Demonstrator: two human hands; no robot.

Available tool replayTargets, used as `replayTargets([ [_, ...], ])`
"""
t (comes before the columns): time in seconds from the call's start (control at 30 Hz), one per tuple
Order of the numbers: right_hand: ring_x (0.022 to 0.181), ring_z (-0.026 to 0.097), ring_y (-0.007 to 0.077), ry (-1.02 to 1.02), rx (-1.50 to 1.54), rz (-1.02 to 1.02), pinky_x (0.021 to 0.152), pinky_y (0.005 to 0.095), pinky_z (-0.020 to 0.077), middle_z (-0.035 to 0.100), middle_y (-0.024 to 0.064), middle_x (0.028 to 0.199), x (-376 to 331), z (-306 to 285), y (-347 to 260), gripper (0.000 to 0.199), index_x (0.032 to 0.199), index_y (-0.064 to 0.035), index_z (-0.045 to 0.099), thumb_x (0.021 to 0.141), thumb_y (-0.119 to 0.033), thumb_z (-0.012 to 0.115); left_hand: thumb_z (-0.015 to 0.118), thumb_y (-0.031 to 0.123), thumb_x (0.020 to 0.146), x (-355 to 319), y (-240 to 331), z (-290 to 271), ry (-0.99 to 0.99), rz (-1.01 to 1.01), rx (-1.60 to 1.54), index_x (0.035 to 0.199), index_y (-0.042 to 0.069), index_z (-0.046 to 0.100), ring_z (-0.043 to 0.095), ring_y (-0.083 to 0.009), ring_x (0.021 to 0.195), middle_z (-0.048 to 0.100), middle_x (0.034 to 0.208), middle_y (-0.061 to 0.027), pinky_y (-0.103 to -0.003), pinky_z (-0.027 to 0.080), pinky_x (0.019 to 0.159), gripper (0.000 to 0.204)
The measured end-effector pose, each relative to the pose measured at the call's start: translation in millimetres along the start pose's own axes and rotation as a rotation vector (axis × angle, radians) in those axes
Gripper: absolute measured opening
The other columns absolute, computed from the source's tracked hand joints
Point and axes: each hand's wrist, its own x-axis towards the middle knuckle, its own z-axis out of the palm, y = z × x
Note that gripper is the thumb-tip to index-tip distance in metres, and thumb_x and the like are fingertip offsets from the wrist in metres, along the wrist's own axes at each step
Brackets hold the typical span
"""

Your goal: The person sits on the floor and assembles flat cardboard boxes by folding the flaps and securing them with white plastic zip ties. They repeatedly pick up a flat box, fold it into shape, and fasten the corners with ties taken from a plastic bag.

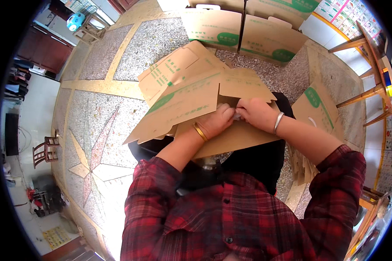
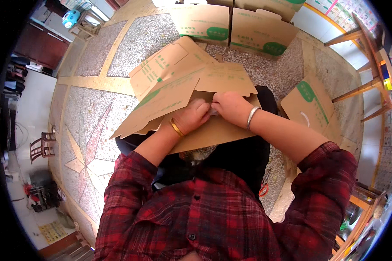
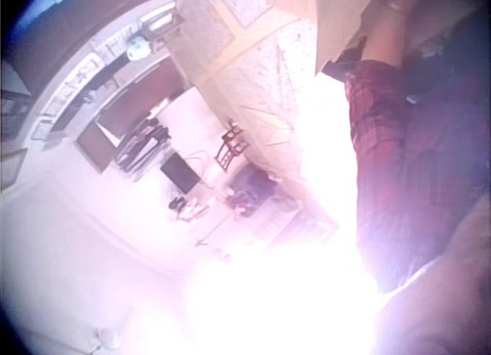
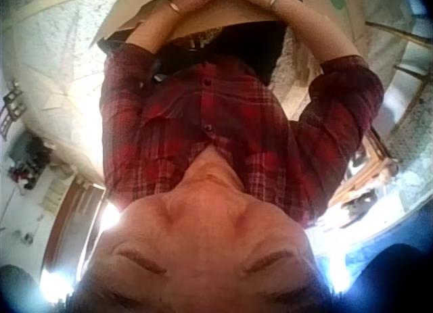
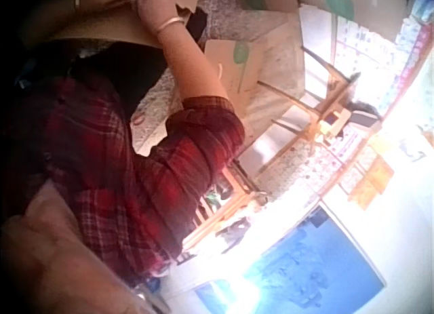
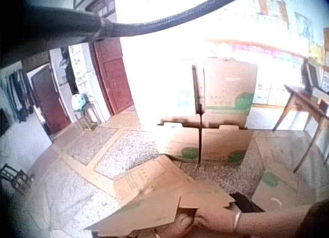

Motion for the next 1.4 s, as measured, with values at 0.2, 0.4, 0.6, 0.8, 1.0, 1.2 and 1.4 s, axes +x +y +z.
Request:
replayTargets([
  [0.2,0.073,0.059,0.0363,0.114,-0.144,-0.005,0.069,0.0419,0.0465,0.06,0.0203,0.076,6,27,9,0.026,0.077,0.0006,0.06,0.081,-0.024,0.054,0.063,0.013,0.072,-17,-4,16,-0.002,-0.162,-0.076,0.085,0.006,0.052,0.053,-0.0284,0.071,0.05,0.077,-0.0101,-0.036,0.045,0.062,0.018],
  [0.4,0.074,0.059,0.0358,-0.007,-0.234,0.133,0.07,0.0415,0.0471,0.061,0.0208,0.076,14,33,10,0.031,0.077,0.0019,0.061,0.079,-0.029,0.056,0.064,0.01,0.072,-24,-11,25,0.044,-0.176,-0.199,0.097,0.005,0.053,0.054,-0.0301,0.077,0.053,0.084,-0.0123,-0.036,0.046,0.068,0.027],
  [0.6,0.072,0.059,0.0348,0.006,-0.141,0.173,0.069,0.0406,0.0468,0.061,0.0196,0.073,19,38,15,0.028,0.075,0.0006,0.063,0.078,-0.027,0.058,0.061,0.012,0.078,-26,-6,16,-0.079,-0.416,-0.434,0.101,0.005,0.052,0.056,-0.0243,0.083,0.055,0.089,-0.0108,-0.033,0.045,0.075,0.025],
  [0.8,0.07,0.059,0.0338,0.01,-0.033,0.244,0.066,0.0393,0.0468,0.061,0.0189,0.072,21,44,18,0.024,0.076,0.0004,0.062,0.077,-0.023,0.057,0.056,0.022,0.085,-37,-26,32,-0.247,-0.64,-0.854,0.102,0.005,0.055,0.054,-0.0126,0.089,0.058,0.095,-0.0054,-0.026,0.043,0.079,0.024],
  [1.0,0.068,0.06,0.0323,-0.01,-0.017,0.242,0.065,0.0389,0.047,0.061,0.0175,0.069,23,50,17,0.023,0.076,-0.0001,0.062,0.076,-0.022,0.057,0.055,0.029,0.086,-41,-51,47,-0.35,-0.619,-1.006,0.101,0.007,0.059,0.051,-0.0112,0.093,0.059,0.096,-0.0019,-0.026,0.04,0.084,0.027],
  [1.2,0.065,0.06,0.0304,0.029,0.053,0.247,0.062,0.0382,0.0469,0.061,0.016,0.065,25,54,22,0.023,0.073,-0.0007,0.061,0.077,-0.023,0.058,0.056,0.033,0.085,-34,-58,40,-0.383,-0.656,-0.907,0.101,0.008,0.061,0.052,-0.0124,0.093,0.06,0.096,-0.0024,-0.026,0.04,0.084,0.029],
  [1.4,0.066,0.06,0.0315,0.0,-0.032,0.229,0.063,0.0395,0.0466,0.06,0.0159,0.065,27,60,22,0.025,0.072,-0.0012,0.061,0.078,-0.025,0.058,0.057,0.032,0.085,-51,-45,52,-0.197,-0.706,-0.911,0.1,0.007,0.061,0.054,-0.0139,0.088,0.061,0.094,-0.0044,-0.026,0.043,0.08,0.03],
])
